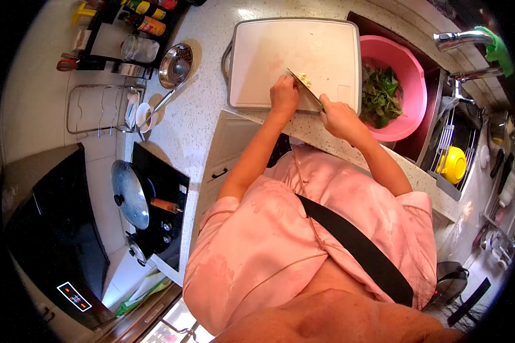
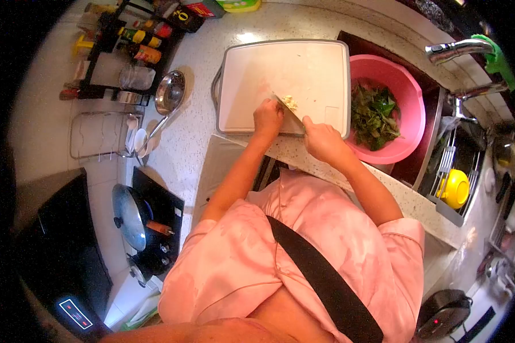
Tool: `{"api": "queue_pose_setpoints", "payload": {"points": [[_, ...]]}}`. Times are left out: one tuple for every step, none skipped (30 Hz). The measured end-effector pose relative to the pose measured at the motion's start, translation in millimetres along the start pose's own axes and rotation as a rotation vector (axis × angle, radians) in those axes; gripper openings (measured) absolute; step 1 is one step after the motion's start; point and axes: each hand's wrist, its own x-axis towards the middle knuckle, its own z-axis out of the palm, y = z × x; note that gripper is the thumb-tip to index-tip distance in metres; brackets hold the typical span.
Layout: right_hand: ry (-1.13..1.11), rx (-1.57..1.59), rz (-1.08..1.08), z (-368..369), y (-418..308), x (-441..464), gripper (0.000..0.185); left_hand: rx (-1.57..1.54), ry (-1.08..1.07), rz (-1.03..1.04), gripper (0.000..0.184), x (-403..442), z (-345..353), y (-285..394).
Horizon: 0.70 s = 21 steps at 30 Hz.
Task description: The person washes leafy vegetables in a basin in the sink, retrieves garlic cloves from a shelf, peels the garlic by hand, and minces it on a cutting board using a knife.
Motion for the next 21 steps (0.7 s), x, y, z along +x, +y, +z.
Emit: {"api": "queue_pose_setpoints", "payload": {"points": [[0.007,0.009,-0.007,-2,1,2,0.022,0.0,0.005,-0.002,0.006,1,1,0],[0.008,0.025,-0.01,-3,0,0,0.022,-0.009,0.012,0.004,0.006,-1,0,0],[0.007,0.023,-0.011,-4,-1,0,0.022,-0.019,0.024,0.012,0.005,-1,1,0],[-0.001,0.021,-0.011,-5,-2,0,0.022,-0.02,0.026,0.01,0.005,-1,2,-1],[-0.009,0.02,-0.01,-6,-3,0,0.022,0.001,0.006,0.004,0.005,-1,2,0],[-0.009,0.02,-0.01,-5,-3,-1,0.022,0.023,-0.014,-0.001,0.005,-1,1,0],[-0.019,0.008,0.009,-4,-3,-1,0.022,0.022,-0.012,0.001,0.005,-1,0,0],[-0.027,-0.009,0.025,-5,-3,1,0.022,0.031,-0.026,-0.01,0.005,1,0,2],[-0.03,-0.008,0.023,-6,-3,1,0.022,0.044,-0.049,-0.026,0.005,-1,-2,3],[-0.009,0.019,0.015,-8,-4,-1,0.022,0.046,-0.054,-0.032,0.005,-3,-4,3],[0.017,0.042,0.005,-9,-4,-1,0.022,0.037,-0.047,-0.02,0.005,-2,-3,3],[0.015,0.043,0.005,-6,0,0,0.022,0.028,-0.041,-0.008,0.006,-3,-3,3],[0.011,0.034,-0.005,-1,5,1,0.022,0.028,-0.04,-0.008,0.006,-3,-4,3],[0.009,0.022,-0.017,-3,3,2,0.023,0.025,-0.067,-0.033,0.01,-3,-5,3],[0.012,0.017,-0.021,-8,2,3,0.023,0.024,-0.092,-0.059,0.015,-1,-5,4],[0.016,0.022,0.002,-13,-1,1,0.02,0.024,-0.094,-0.062,0.015,-2,-6,3],[0.019,0.028,0.027,-16,-4,-1,0.018,-0.014,-0.09,-0.058,0.02,-5,-9,3],[0.019,0.028,0.027,-14,0,1,0.018,-0.054,-0.08,-0.05,0.026,-4,-10,3],[0.024,0.019,0.02,-10,6,3,0.019,-0.054,-0.082,-0.05,0.026,-5,-12,3],[0.029,0.012,0.015,-9,7,4,0.019,-0.1,-0.127,-0.093,0.032,-7,-18,7],[0.031,0.013,0.017,-9,6,3,0.019,-0.146,-0.172,-0.134,0.038,-8,-22,8]]}}
